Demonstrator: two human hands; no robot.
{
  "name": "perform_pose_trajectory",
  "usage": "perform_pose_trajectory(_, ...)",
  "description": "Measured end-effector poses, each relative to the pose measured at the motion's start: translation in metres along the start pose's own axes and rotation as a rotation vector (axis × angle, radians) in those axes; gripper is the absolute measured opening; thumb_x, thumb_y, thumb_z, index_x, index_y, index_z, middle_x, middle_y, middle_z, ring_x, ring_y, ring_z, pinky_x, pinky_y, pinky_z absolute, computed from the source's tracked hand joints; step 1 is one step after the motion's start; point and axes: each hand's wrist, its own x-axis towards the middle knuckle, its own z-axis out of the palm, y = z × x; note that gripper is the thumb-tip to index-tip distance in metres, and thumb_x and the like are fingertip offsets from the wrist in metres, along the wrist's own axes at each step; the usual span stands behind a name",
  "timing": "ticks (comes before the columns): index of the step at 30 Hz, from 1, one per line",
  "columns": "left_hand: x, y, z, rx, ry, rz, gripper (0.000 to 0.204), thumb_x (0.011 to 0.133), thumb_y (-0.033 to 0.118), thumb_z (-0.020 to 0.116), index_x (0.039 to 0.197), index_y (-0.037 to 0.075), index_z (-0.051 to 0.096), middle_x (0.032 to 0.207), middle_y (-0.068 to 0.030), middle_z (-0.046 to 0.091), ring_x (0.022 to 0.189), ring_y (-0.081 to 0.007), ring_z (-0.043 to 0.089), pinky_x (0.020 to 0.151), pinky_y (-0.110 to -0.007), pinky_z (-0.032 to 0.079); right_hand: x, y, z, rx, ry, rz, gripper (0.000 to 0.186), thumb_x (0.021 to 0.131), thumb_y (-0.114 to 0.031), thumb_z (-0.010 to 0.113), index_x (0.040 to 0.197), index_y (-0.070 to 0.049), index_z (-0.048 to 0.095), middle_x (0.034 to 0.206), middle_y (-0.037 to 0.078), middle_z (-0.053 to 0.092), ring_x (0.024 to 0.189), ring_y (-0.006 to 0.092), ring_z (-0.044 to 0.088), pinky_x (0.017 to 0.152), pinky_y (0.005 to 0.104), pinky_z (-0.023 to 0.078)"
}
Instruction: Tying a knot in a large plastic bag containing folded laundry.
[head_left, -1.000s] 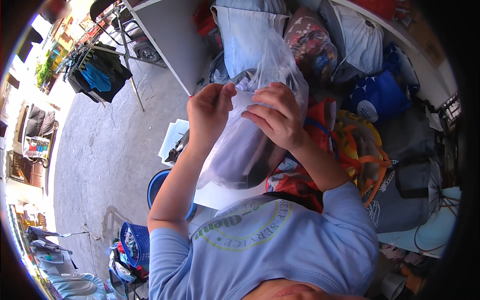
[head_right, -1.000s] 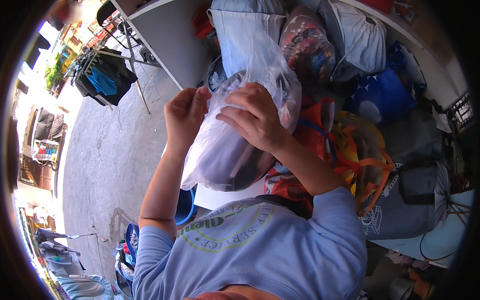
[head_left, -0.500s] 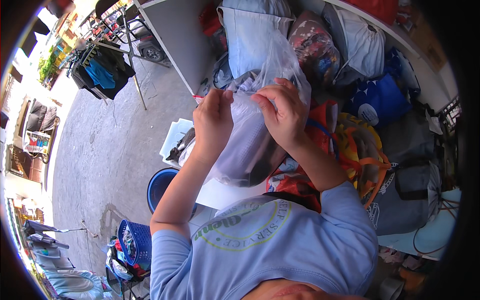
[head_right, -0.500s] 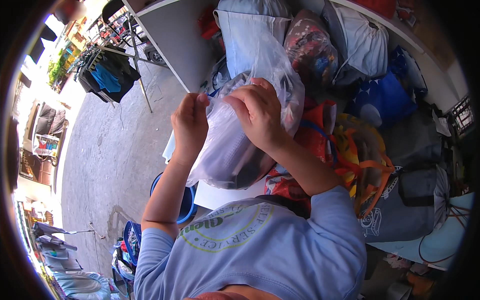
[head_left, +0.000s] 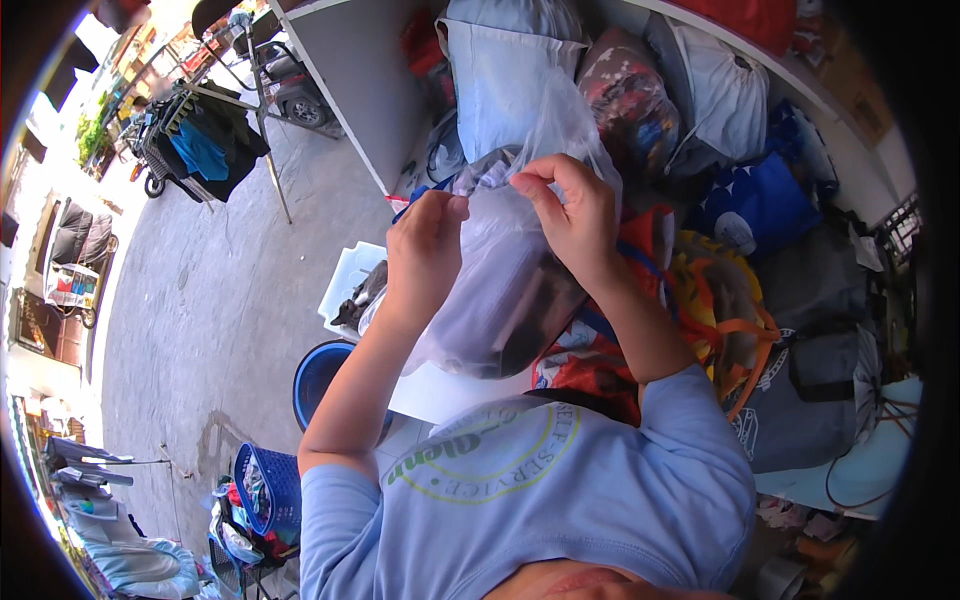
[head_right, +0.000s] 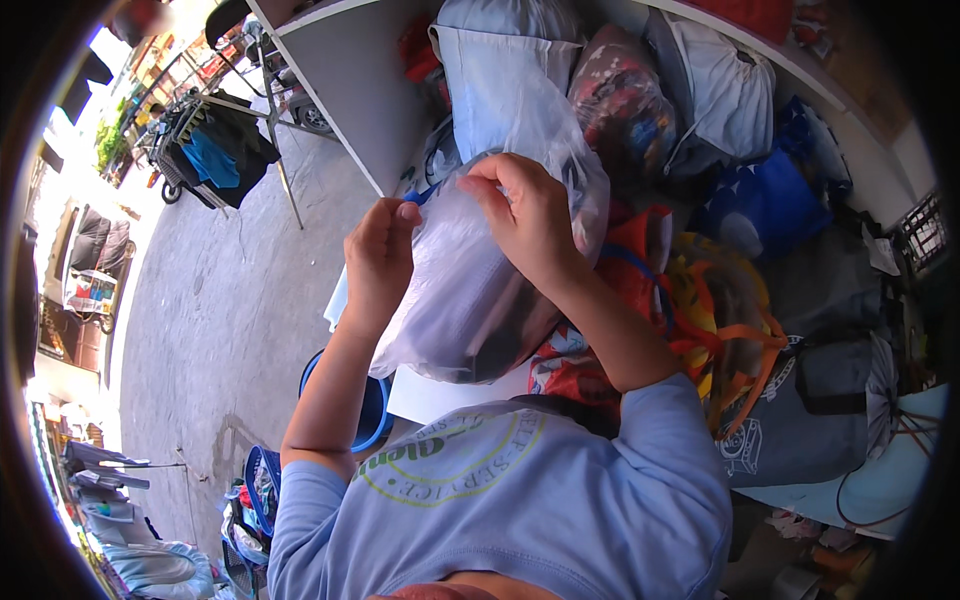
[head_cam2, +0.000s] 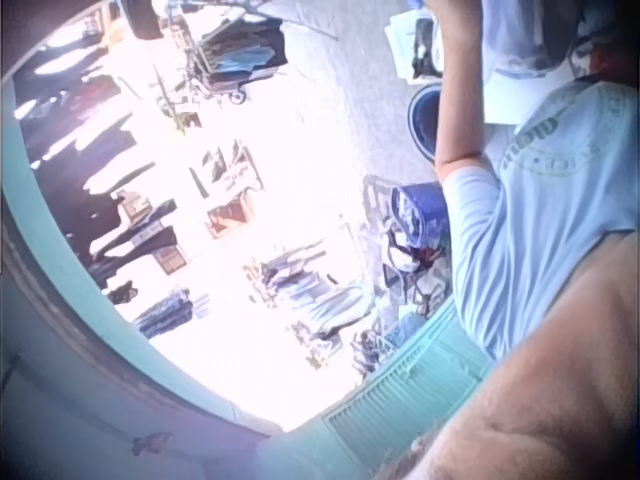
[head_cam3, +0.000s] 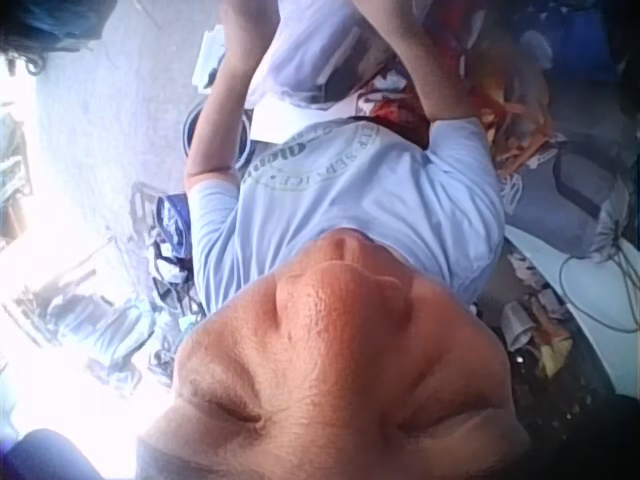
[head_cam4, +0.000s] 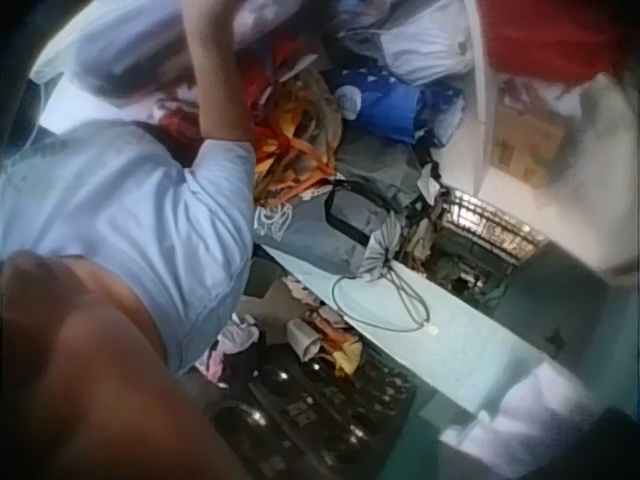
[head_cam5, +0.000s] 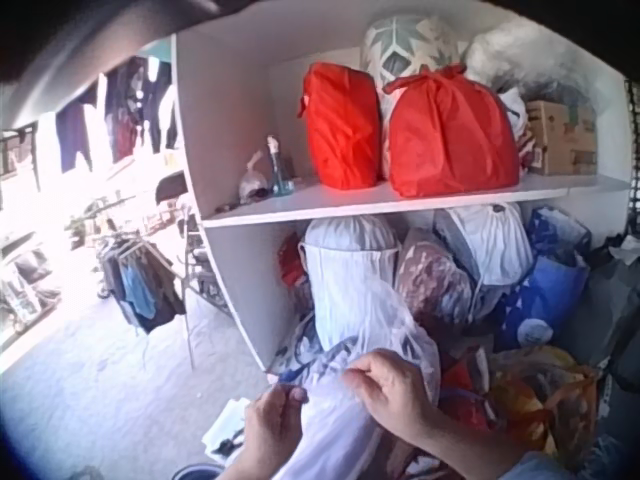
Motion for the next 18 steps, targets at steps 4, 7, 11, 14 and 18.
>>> perform_pose_trajectory(4, -0.011, -0.014, -0.011, -0.402, -0.121, -0.286, 0.037, 0.102, 0.032, 0.052, 0.093, -0.002, 0.060, 0.064, 0.0020, 0.048, 0.055, -0.0053, 0.042, 0.050, -0.023, 0.036, 0.013, -0.006, -0.002, 0.088, -0.138, -0.045, 0.012, 0.085, -0.006, 0.071, 0.085, 0.000, 0.061, 0.078, 0.013, 0.064, 0.072, 0.0278, 0.064, 0.064, 0.0346, 0.050)
perform_pose_trajectory(7, -0.021, -0.012, -0.017, -0.464, -0.169, -0.320, 0.050, 0.103, 0.044, 0.043, 0.097, -0.002, 0.060, 0.061, 0.0016, 0.043, 0.051, -0.0059, 0.037, 0.048, -0.023, 0.034, 0.032, -0.002, -0.005, 0.036, -0.175, -0.153, 0.012, 0.086, -0.008, 0.070, 0.087, 0.000, 0.061, 0.081, 0.013, 0.064, 0.072, 0.0289, 0.065, 0.064, 0.0353, 0.050)
perform_pose_trajectory(11, -0.033, -0.016, -0.023, -0.639, -0.080, -0.448, 0.060, 0.105, 0.049, 0.029, 0.103, -0.003, 0.059, 0.059, 0.0008, 0.044, 0.048, -0.0064, 0.039, 0.047, -0.023, 0.033, 0.071, 0.023, -0.006, -0.110, -0.100, -0.272, 0.013, 0.088, -0.012, 0.068, 0.090, -0.002, 0.062, 0.083, 0.012, 0.063, 0.072, 0.0305, 0.064, 0.065, 0.0363, 0.050)
perform_pose_trajectory(14, -0.040, -0.012, -0.028, -0.593, -0.104, -0.445, 0.063, 0.104, 0.053, 0.029, 0.103, -0.002, 0.059, 0.060, -0.0006, 0.044, 0.050, -0.0079, 0.038, 0.047, -0.024, 0.034, 0.115, 0.053, -0.011, -0.328, 0.011, -0.407, 0.014, 0.089, -0.016, 0.067, 0.092, -0.003, 0.063, 0.085, 0.011, 0.064, 0.076, 0.0296, 0.064, 0.067, 0.0375, 0.051)
perform_pose_trajectory(18, -0.047, 0.000, -0.031, -0.535, -0.230, -0.451, 0.055, 0.106, 0.045, 0.032, 0.102, -0.002, 0.059, 0.060, 0.0001, 0.043, 0.050, -0.0072, 0.039, 0.049, -0.024, 0.034, 0.169, 0.074, -0.013, -0.552, 0.035, -0.299, 0.014, 0.091, -0.017, 0.059, 0.092, -0.004, 0.063, 0.088, 0.020, 0.063, 0.081, 0.0375, 0.065, 0.069, 0.0451, 0.051)
